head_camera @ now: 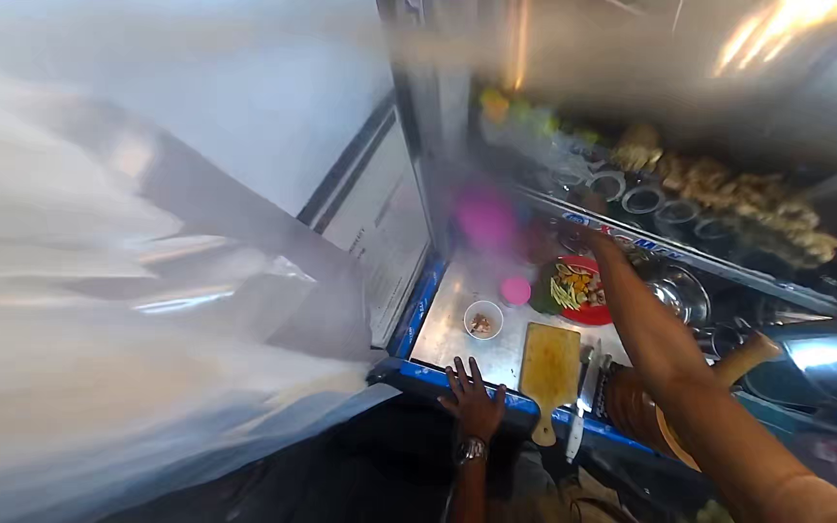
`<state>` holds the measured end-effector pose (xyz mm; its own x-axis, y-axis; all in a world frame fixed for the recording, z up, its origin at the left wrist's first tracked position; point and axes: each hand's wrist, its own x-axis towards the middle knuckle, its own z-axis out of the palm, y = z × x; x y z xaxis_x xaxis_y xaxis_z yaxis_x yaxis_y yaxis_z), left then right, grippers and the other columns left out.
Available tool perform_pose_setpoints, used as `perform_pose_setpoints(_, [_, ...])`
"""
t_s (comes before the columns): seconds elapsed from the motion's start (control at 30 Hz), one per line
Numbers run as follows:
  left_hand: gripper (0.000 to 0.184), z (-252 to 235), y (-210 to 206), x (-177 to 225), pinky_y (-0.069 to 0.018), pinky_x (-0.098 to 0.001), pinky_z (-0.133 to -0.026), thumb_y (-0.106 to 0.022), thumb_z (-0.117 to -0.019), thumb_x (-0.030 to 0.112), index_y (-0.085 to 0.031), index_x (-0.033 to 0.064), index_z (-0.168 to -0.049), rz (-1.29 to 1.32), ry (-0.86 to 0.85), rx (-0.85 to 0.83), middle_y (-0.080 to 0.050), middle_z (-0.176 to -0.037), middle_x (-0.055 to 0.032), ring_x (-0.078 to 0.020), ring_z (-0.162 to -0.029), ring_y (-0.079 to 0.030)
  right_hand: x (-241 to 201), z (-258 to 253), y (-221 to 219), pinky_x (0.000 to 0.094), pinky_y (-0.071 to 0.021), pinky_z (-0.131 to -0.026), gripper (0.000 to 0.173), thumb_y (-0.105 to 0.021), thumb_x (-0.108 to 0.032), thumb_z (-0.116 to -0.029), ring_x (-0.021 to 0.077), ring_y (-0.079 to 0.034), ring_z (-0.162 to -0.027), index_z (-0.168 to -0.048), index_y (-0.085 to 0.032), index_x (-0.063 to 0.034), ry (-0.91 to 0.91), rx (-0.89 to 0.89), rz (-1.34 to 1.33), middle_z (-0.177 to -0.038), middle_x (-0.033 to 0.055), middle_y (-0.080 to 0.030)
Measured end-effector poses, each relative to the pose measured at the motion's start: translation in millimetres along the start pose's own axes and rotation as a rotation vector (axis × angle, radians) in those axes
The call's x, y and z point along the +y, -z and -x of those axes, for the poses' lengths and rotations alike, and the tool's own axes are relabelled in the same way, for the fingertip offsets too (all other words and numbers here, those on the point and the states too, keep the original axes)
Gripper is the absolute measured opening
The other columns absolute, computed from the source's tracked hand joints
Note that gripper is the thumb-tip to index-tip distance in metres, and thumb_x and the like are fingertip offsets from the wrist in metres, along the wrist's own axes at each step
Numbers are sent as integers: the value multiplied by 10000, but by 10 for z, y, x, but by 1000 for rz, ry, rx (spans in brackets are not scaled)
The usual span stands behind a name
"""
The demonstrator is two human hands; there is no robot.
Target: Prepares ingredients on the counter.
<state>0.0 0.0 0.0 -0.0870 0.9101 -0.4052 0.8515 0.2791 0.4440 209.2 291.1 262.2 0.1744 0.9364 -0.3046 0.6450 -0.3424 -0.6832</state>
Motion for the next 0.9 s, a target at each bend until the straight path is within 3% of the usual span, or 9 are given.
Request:
perform_pose_setpoints(0.07, [980, 0, 3, -1, -43, -801, -1116, -550, -909, 658, -172, 146, -1654, -5, -2, 6, -11, -1721, -162, -448, -1567, 16, -133, 99, -81, 449, -454, -1078, 339, -680, -117, -982, 311, -643, -1178, -1271, -645, 56, -40, 196, 10, -1255, 218, -681])
perform_pose_setpoints(0.17, [977, 7, -4, -13, -57, -806, -1111, -543, -910, 656, -178, 136, -1652, -21, -12, 10, -21, -1719, -172, -471, -1560, 8, 19, 199, -125, 434, -491, -1011, 289, -609, -110, -1020, 287, -650, -1123, -1264, -635, 43, -8, 260, 17, -1216, 212, -682])
perform_pose_setpoints(0.23, [982, 1, -15, -17, -62, -806, -1109, -539, -908, 664, -176, 137, -1652, -36, -10, 11, -23, -1719, -171, -467, -1561, 4, 122, 258, -137, 413, -376, -1161, 415, -574, -154, -1048, 280, -529, -1360, -1419, -541, 31, -58, 118, 114, -1438, 210, -574])
perform_pose_setpoints(0.3, [979, -4, -21, -15, -56, -807, -1107, -542, -913, 656, -168, 138, -1654, -38, -8, 12, -15, -1719, -171, -457, -1564, 17, 388, 46, -316, 472, -317, -1207, 476, -581, -243, -1053, 304, -454, -1437, -1464, -518, -12, -14, -26, 287, -1508, 197, -519])
perform_pose_setpoints(0.37, [975, -5, -9, -11, -56, -802, -1110, -549, -918, 653, -156, 152, -1657, -39, -1, 0, -5, -1721, -162, -443, -1567, 30, 891, -270, -708, 621, -441, -1080, 376, -616, -249, -1014, 419, -600, -1258, -1294, -665, -2, 177, -45, 413, -1304, 254, -653])
perform_pose_setpoints(0.47, [977, 1, 9, -1, -52, -804, -1106, -554, -918, 650, -151, 155, -1657, -48, -3, -1, -4, -1719, -171, -453, -1564, 33, 1011, -385, -1006, 657, -474, -997, 346, -572, -286, -1042, 452, -620, -1204, -1207, -695, -8, 136, -238, 600, -1262, 258, -663])
perform_pose_setpoints(0.53, [974, -8, 7, -8, -58, -810, -1100, -549, -915, 651, -164, 148, -1655, -52, -14, 17, -18, -1716, -182, -458, -1563, 20, 1009, -477, -1089, 649, -475, -1003, 362, -576, -323, -1037, 436, -616, -1218, -1225, -711, -44, 146, -250, 661, -1285, 235, -664])
perform_pose_setpoints(0.77, [967, -4, -2, -12, -58, -808, -1102, -532, -916, 658, -171, 149, -1654, -47, -11, 20, -28, -1718, -174, -453, -1565, 10, 940, -639, -1120, 682, -464, -985, 446, -576, -373, -1027, 451, -598, -1241, -1261, -667, -5, 93, -255, 688, -1323, 260, -632])
perform_pose_setpoints(0.9, [967, 11, -16, -16, -46, -804, -1108, -521, -918, 664, -158, 157, -1657, -43, 0, 1, -6, -1722, -156, -446, -1566, 35, 979, -615, -981, 704, -428, -1022, 410, -588, -276, -1016, 464, -583, -1262, -1328, -640, -16, 125, -170, 610, -1339, 266, -627])
